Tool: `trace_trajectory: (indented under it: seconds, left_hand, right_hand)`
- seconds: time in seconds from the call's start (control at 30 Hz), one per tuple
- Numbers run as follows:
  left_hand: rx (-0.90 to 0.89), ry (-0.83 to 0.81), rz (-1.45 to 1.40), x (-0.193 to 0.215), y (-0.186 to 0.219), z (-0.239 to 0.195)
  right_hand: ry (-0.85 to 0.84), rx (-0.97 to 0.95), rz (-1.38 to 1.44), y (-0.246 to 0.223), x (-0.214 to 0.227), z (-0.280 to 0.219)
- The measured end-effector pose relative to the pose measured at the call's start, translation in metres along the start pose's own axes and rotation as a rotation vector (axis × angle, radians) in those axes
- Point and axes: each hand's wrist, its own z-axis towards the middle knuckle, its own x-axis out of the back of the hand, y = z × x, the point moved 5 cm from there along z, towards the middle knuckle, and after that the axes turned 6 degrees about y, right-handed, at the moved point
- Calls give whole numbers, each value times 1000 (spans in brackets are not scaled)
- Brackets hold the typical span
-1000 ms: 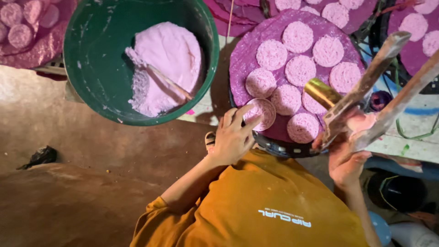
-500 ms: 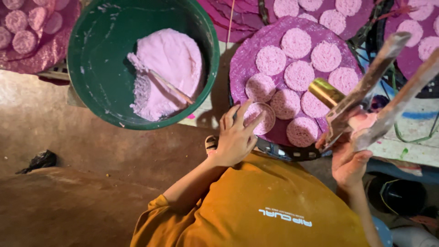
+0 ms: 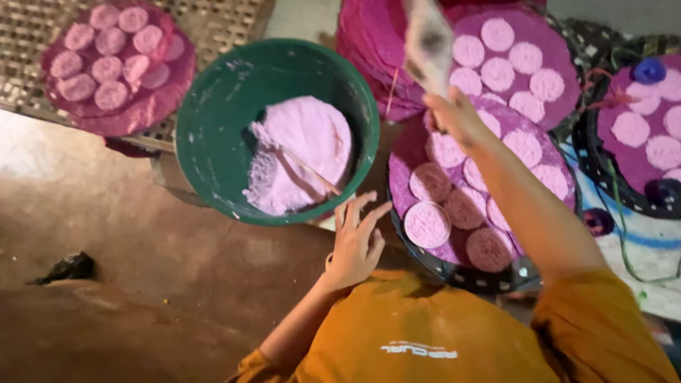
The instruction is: The person uses a handheld mold to form pink dough into small discs, places them on round trays, and then covers the trays with woven lids.
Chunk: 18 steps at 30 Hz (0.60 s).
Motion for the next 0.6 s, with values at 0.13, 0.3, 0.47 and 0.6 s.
trace_trajectory:
  seconds: [0.13,0.3,0.47,0.6]
  left_hand:
    - [-12,19,-21,16,-12,-14]
    - [48,-61,-108,20,-29,-16]
    - [112,-212,-264,-6,-32,6]
    - [28,-291,-139,-36,-15,26]
  right_hand:
    - [282,213,-554,17,-42,100]
    - [178,33,-749,51,-69,134]
    - [180,284,-469,4,-5,39]
    - [443,257,-412,-14,99,-100]
